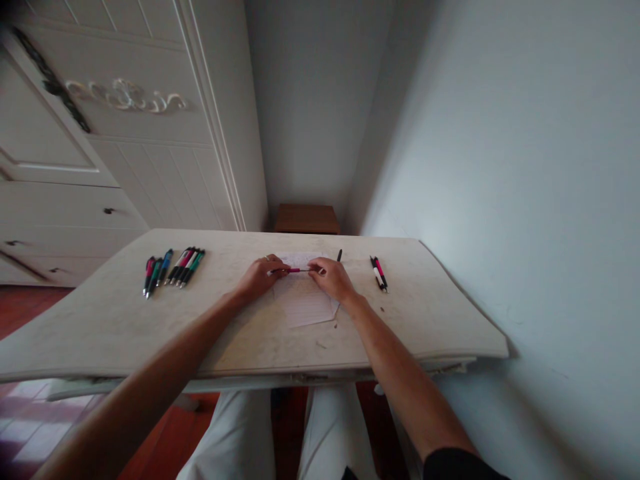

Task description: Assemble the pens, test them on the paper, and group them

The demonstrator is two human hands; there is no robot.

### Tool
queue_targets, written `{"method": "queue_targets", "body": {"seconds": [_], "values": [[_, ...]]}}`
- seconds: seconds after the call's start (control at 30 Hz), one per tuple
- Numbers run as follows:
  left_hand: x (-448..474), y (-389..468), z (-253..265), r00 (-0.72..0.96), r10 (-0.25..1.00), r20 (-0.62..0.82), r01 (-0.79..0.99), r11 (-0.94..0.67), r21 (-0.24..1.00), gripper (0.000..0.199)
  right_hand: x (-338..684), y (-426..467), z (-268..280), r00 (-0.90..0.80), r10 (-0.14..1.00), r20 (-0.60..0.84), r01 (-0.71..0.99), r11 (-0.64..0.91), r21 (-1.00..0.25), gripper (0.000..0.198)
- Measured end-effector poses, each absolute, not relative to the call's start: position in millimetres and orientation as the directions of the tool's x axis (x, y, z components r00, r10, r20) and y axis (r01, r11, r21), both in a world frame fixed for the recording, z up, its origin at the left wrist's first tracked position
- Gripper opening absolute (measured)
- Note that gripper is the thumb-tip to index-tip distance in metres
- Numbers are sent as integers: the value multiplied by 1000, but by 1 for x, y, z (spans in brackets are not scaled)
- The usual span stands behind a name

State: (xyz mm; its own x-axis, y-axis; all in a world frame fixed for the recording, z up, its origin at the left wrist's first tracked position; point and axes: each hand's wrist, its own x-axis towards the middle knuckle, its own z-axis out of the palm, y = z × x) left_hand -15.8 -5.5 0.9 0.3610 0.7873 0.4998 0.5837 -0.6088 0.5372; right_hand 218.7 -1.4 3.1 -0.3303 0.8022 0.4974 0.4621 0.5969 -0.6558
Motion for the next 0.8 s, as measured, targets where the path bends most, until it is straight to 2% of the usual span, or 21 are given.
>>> {"method": "queue_targets", "body": {"seconds": [0.13,0.23,0.37,0.5,0.67,0.8], "values": [[-16,-5,1,354,793,496,579,-602,549,19,219,-1,3,-320,807,496,432,590,-682,20],[-16,-5,1,348,792,502,576,-603,552,19,221,-1,8,-278,821,499,391,571,-721,31],[-17,-5,2,335,797,503,584,-594,552,18,232,1,18,-61,824,564,395,539,-744,35],[-16,-5,3,331,804,494,588,-585,558,18,251,13,15,139,723,677,572,500,-650,31],[-16,-4,1,333,801,498,594,-588,549,18,266,30,-5,37,737,675,717,451,-532,33],[-16,-4,1,334,799,501,600,-590,540,19,267,34,-15,-5,786,618,727,427,-538,34]]}}
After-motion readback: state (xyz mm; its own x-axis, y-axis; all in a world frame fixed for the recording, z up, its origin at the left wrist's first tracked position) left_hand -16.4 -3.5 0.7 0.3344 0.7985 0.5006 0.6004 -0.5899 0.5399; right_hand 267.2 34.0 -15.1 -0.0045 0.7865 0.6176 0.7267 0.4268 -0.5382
